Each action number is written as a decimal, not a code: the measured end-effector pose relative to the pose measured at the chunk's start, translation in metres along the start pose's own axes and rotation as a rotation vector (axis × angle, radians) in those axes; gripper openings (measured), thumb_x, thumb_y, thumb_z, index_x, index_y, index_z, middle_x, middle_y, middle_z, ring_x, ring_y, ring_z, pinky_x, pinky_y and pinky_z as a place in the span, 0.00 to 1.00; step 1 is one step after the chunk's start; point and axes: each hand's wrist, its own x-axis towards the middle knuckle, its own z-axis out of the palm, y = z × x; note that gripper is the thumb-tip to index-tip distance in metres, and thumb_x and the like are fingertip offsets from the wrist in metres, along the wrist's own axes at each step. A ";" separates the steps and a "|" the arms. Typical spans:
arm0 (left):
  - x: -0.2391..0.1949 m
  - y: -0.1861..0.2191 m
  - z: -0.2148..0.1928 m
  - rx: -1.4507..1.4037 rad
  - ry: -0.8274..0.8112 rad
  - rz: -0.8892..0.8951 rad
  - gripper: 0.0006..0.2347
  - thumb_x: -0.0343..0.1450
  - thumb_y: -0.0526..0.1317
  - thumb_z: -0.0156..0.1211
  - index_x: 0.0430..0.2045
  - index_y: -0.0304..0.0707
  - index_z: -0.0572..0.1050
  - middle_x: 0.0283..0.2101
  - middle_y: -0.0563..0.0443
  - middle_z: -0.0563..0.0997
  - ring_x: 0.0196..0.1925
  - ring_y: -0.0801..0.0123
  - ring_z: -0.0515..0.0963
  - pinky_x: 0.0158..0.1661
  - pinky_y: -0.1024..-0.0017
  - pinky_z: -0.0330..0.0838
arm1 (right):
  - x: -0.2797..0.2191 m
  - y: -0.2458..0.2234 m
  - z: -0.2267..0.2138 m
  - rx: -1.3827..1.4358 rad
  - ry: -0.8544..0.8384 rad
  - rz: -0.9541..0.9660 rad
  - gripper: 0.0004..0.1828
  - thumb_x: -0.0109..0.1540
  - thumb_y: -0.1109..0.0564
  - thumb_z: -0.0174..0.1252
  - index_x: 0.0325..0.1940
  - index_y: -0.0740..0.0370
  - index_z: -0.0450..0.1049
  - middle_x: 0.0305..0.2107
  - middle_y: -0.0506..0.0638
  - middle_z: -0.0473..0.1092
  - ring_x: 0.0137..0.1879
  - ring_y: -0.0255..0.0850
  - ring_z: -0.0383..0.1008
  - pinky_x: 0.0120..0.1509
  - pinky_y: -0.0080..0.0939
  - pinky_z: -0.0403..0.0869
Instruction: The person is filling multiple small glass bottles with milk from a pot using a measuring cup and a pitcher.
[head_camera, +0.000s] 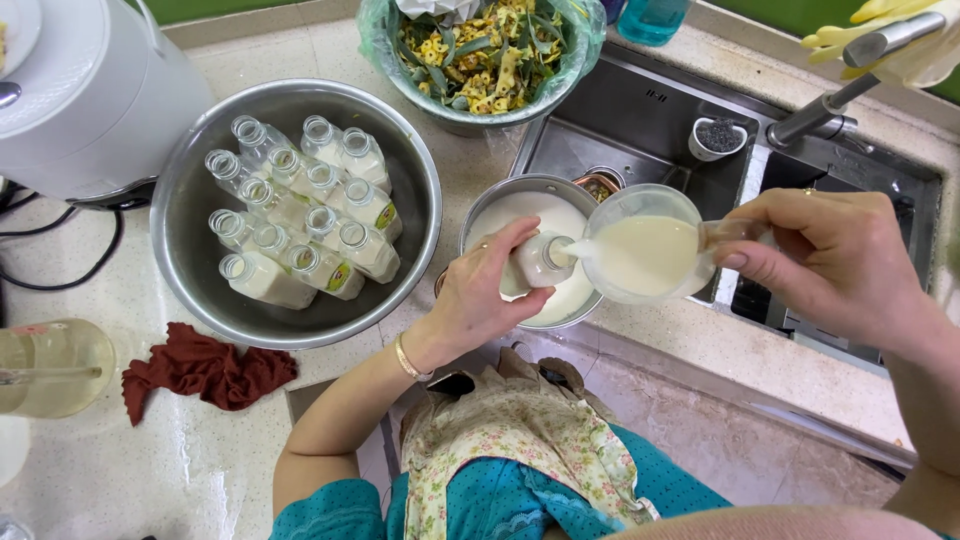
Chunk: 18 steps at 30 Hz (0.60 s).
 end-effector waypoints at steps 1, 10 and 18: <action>0.002 0.001 -0.008 0.004 0.005 -0.001 0.32 0.65 0.39 0.75 0.62 0.35 0.64 0.51 0.36 0.81 0.53 0.53 0.84 0.53 0.65 0.79 | -0.005 0.009 0.007 0.001 -0.002 -0.007 0.17 0.61 0.48 0.63 0.44 0.65 0.79 0.25 0.44 0.77 0.23 0.27 0.67 0.26 0.31 0.64; 0.005 0.005 -0.164 0.104 0.289 0.024 0.30 0.70 0.32 0.76 0.64 0.33 0.63 0.56 0.40 0.83 0.55 0.64 0.86 0.56 0.71 0.81 | -0.007 0.094 0.153 0.720 -0.058 0.146 0.13 0.67 0.53 0.61 0.46 0.67 0.75 0.35 0.46 0.75 0.40 0.29 0.71 0.44 0.30 0.72; -0.035 -0.062 -0.286 0.549 0.532 0.041 0.27 0.70 0.22 0.63 0.64 0.32 0.62 0.54 0.43 0.82 0.57 0.66 0.86 0.61 0.73 0.84 | 0.007 0.060 0.217 -0.041 0.133 -0.157 0.15 0.59 0.51 0.68 0.44 0.61 0.79 0.38 0.56 0.73 0.37 0.50 0.76 0.41 0.47 0.74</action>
